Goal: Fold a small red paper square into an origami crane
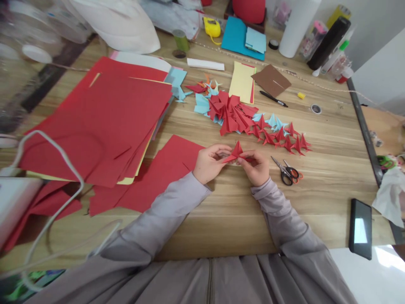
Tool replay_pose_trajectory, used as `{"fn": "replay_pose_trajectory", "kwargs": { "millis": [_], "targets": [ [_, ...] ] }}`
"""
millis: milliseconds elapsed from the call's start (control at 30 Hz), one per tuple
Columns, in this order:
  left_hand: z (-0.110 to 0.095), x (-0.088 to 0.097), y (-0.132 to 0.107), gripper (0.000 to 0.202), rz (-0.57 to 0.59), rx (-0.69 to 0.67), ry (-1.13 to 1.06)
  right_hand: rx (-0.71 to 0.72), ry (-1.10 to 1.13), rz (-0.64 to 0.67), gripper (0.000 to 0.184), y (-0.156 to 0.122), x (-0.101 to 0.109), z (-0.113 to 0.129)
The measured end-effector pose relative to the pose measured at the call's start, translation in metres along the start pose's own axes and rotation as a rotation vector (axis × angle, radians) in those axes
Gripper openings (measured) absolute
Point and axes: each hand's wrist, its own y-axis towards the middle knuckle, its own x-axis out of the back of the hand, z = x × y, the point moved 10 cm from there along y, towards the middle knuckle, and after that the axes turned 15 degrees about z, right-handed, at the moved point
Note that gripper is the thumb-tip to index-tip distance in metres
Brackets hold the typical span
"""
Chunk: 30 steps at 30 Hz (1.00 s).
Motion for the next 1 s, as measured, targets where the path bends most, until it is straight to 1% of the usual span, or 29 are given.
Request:
{"fn": "replay_pose_trajectory", "kwargs": {
  "millis": [67,233,333,500,567,633,700,800,1000],
  "targets": [
    [0.002,-0.001,0.001,0.039,0.007,0.023,-0.037,-0.013,0.007,0.002,0.025,0.001,0.0,-0.001],
    [0.004,-0.004,0.001,0.035,0.038,0.042,-0.086,-0.013,-0.008,-0.009,0.027,0.003,0.002,0.0],
    [0.003,-0.003,0.002,0.037,0.045,0.057,-0.103,-0.02,-0.001,-0.014,0.028,0.004,0.002,0.0],
    [0.0,0.0,0.002,0.042,0.014,0.065,-0.125,-0.041,0.076,-0.027,0.039,0.005,0.003,-0.004],
    [-0.002,0.002,0.002,0.04,-0.014,0.051,-0.109,-0.058,0.11,0.011,0.042,0.006,0.0,-0.006],
    [-0.004,0.003,0.002,0.036,-0.032,0.028,-0.068,-0.064,0.095,0.074,0.039,0.007,-0.005,-0.006],
    [-0.007,0.003,0.001,0.032,-0.038,0.006,-0.019,-0.05,0.04,0.105,0.031,0.008,-0.007,-0.003],
    [-0.01,0.003,0.0,0.031,-0.038,-0.007,0.012,-0.032,-0.014,0.071,0.025,0.008,-0.003,0.0],
    [-0.012,0.002,0.0,0.033,0.008,-0.013,-0.027,-0.043,-0.01,0.016,0.024,0.007,0.003,-0.002]
  ]
}}
